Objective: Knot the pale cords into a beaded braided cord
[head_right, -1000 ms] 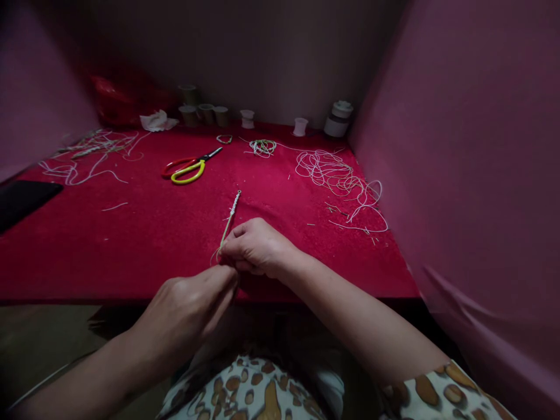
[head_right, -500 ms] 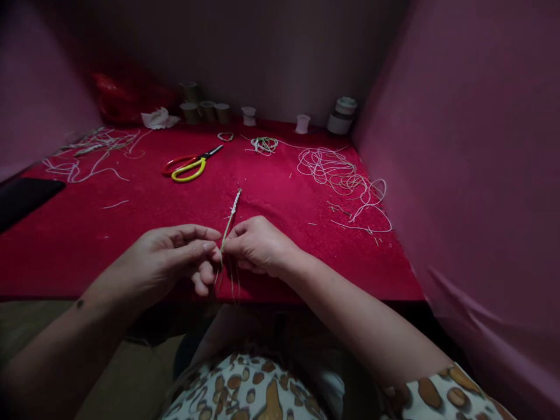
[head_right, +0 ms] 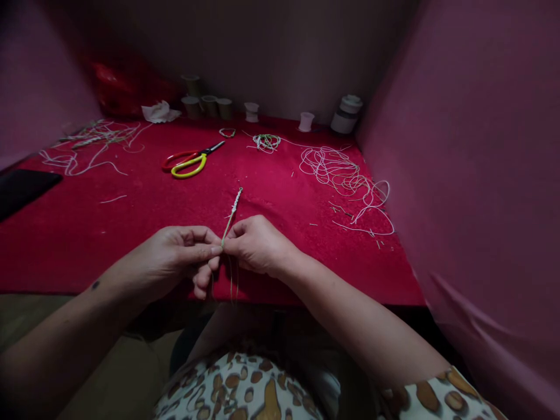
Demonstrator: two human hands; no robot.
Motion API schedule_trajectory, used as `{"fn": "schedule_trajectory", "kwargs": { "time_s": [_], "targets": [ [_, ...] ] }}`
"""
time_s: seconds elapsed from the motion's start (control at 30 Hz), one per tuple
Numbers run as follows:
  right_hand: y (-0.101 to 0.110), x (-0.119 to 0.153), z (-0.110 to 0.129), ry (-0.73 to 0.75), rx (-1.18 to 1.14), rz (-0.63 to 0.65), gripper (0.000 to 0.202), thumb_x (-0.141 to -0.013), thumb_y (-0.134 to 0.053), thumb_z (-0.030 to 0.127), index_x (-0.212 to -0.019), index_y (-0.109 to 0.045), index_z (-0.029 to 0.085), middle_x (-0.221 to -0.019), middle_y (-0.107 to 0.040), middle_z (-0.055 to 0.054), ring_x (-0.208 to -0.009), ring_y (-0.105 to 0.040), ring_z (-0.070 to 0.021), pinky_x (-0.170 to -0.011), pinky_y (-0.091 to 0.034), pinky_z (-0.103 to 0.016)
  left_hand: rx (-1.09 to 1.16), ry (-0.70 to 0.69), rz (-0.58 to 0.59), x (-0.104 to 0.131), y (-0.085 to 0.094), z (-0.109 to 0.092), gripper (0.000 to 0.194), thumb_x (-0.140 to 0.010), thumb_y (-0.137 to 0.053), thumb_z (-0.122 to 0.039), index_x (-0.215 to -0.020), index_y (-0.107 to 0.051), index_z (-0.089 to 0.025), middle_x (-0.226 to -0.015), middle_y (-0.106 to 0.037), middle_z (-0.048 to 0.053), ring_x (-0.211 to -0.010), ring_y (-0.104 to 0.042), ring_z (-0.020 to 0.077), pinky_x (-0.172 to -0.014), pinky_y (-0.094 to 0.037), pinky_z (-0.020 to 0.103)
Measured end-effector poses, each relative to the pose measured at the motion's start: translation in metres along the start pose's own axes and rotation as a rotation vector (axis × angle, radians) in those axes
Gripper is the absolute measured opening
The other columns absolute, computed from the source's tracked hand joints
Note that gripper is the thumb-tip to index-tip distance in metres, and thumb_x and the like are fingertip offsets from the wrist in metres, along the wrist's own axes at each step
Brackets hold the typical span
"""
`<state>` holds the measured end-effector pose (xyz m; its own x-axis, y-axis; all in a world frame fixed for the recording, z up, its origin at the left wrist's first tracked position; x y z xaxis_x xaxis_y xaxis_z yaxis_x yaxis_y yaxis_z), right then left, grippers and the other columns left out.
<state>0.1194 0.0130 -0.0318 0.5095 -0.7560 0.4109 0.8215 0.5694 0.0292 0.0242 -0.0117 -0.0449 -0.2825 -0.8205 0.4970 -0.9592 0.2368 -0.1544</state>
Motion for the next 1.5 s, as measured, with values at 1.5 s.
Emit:
{"fn": "schedule_trajectory", "kwargs": {
  "time_s": [1.5],
  "targets": [
    [0.004,0.059,0.018,0.259,0.402,-0.311,0.007,-0.083,-0.054,0.017,-0.085,-0.061,0.016,-0.068,-0.062,-0.002,-0.055,-0.057,-0.0104,-0.051,-0.044,-0.021,0.054,-0.110,0.070,0.002,-0.012,-0.005,0.018,-0.080,-0.057,-0.027,-0.065,-0.052,-0.017,-0.038,-0.054,-0.003,-0.024,-0.045,0.0079,-0.026,-0.031,0.015]
  ]
}}
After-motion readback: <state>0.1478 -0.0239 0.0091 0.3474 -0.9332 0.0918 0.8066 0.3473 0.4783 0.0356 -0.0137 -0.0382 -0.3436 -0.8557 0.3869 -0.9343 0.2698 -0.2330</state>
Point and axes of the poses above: each hand's wrist, its own x-axis away from the middle knuckle, its own y-axis out of the back of the hand, z = x × y, the point moved 8 cm from there along -x, towards the middle knuckle
